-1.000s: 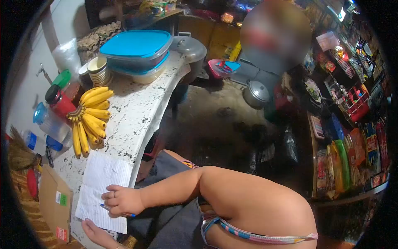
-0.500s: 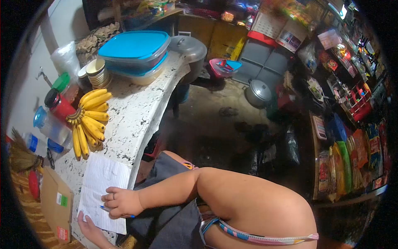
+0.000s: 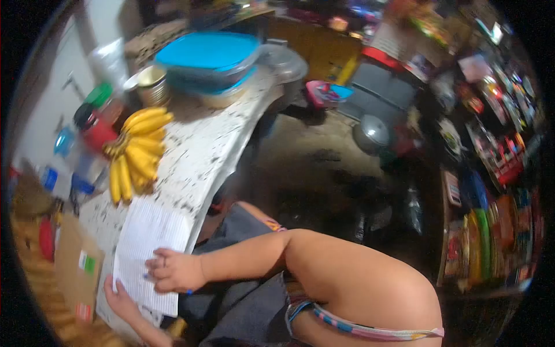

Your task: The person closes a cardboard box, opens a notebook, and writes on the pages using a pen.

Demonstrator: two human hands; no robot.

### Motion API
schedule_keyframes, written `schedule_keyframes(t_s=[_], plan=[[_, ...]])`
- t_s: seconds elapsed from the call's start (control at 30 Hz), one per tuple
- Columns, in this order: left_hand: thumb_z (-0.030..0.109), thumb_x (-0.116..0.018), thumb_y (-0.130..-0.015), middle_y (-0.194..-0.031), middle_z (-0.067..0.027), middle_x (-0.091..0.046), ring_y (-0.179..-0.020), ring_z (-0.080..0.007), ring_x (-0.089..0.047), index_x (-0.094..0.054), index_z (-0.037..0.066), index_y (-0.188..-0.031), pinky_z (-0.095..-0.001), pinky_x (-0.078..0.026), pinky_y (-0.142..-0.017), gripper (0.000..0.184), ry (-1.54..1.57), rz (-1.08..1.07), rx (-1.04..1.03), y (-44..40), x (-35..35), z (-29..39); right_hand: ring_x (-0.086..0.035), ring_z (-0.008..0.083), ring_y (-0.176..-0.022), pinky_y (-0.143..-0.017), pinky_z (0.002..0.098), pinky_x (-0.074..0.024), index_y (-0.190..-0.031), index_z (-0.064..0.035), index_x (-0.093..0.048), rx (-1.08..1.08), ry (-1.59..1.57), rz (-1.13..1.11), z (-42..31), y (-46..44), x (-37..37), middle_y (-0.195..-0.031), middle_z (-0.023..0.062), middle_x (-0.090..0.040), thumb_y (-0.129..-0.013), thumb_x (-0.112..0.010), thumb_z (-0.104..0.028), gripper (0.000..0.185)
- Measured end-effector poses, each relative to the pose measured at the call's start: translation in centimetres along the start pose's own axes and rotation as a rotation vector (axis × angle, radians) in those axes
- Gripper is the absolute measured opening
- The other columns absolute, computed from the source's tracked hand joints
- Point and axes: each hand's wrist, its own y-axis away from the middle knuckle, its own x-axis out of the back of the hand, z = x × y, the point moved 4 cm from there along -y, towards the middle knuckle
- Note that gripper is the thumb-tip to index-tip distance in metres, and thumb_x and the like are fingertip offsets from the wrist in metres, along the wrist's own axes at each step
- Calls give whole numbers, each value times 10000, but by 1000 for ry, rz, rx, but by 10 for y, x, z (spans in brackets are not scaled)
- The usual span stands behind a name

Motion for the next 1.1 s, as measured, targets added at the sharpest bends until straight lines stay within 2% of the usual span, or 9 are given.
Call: schedule_keyframes(t_s=[0.1,0.17,0.2,0.23,0.3,0.33,0.67,0.87,1.1], plan=[[-17,-608,-904,-1226,-151,-643,-1140,-244,-582,-600,-41,-1242,-347,-430,-1021,339,71,105,26,7,2,-1,-581,335,-1108,-898,522,-432,-983,-128,-618,-39,-134,-112,0,-8,2,-1070,123,-610,-797,-580,-243,222],[-14,-626,-886,-1188,-134,-667,-1096,-231,-605,-636,-34,-1201,-338,-458,-979,315,-22,111,67,16,7,28,-584,317,-1107,-890,500,-439,-1074,-138,-633,-46,-98,-175,3,-4,-1,-1110,109,-617,-780,-613,-221,306],[-1,-648,-868,-1153,-144,-686,-1057,-221,-630,-648,-32,-1185,-328,-476,-953,319,111,147,88,17,6,29,-568,306,-1148,-918,501,-430,-1111,-169,-639,-23,75,-173,-3,-9,4,-1153,103,-615,-768,-636,-202,344],[20,-672,-851,-1116,-125,-704,-941,-199,-648,-658,-8,-1184,-314,-501,-871,334,-18,188,-34,19,11,34,-543,293,-1201,-944,508,-417,-1136,-205,-648,-44,20,-180,-1,-10,1,-1229,82,-605,-764,-648,-194,371],[49,-697,-833,-974,-45,-719,-679,-134,-550,-689,53,-1159,-297,-473,-652,326,-91,173,106,19,15,50,-520,301,-1240,-996,524,-385,-1156,-227,-645,-31,86,-222,-7,-18,9,-1238,65,-611,-792,-647,-223,365],[41,-697,-827,-910,-16,-706,-646,-98,-500,-696,56,-1138,-266,-453,-620,311,64,203,109,22,14,64,-525,300,-1235,-999,524,-385,-1159,-235,-646,-25,92,-244,-8,-18,10,-1235,56,-613,-789,-656,-223,371],[12,-689,-833,-860,23,-650,-670,-58,-491,-688,46,-1094,-228,-446,-621,264,394,204,101,14,0,30,-531,294,-1252,-1031,521,-367,-1049,-197,-646,-69,130,-285,-7,-21,5,-1262,38,-632,-819,-644,-219,231],[17,-694,-829,-872,11,-665,-658,-60,-479,-688,39,-1100,-232,-447,-618,272,284,220,74,19,6,46,-536,301,-1245,-1027,528,-369,-994,-167,-631,-76,102,-296,-7,-20,5,-1250,45,-635,-817,-646,-210,183],[10,-722,-789,-1030,-65,-704,-901,-139,-638,-676,26,-1112,-272,-508,-780,327,234,189,12,20,7,51,-549,303,-1231,-1018,517,-379,-966,-154,-627,-72,105,-286,-7,-22,5,-1234,52,-639,-800,-666,-196,175]])
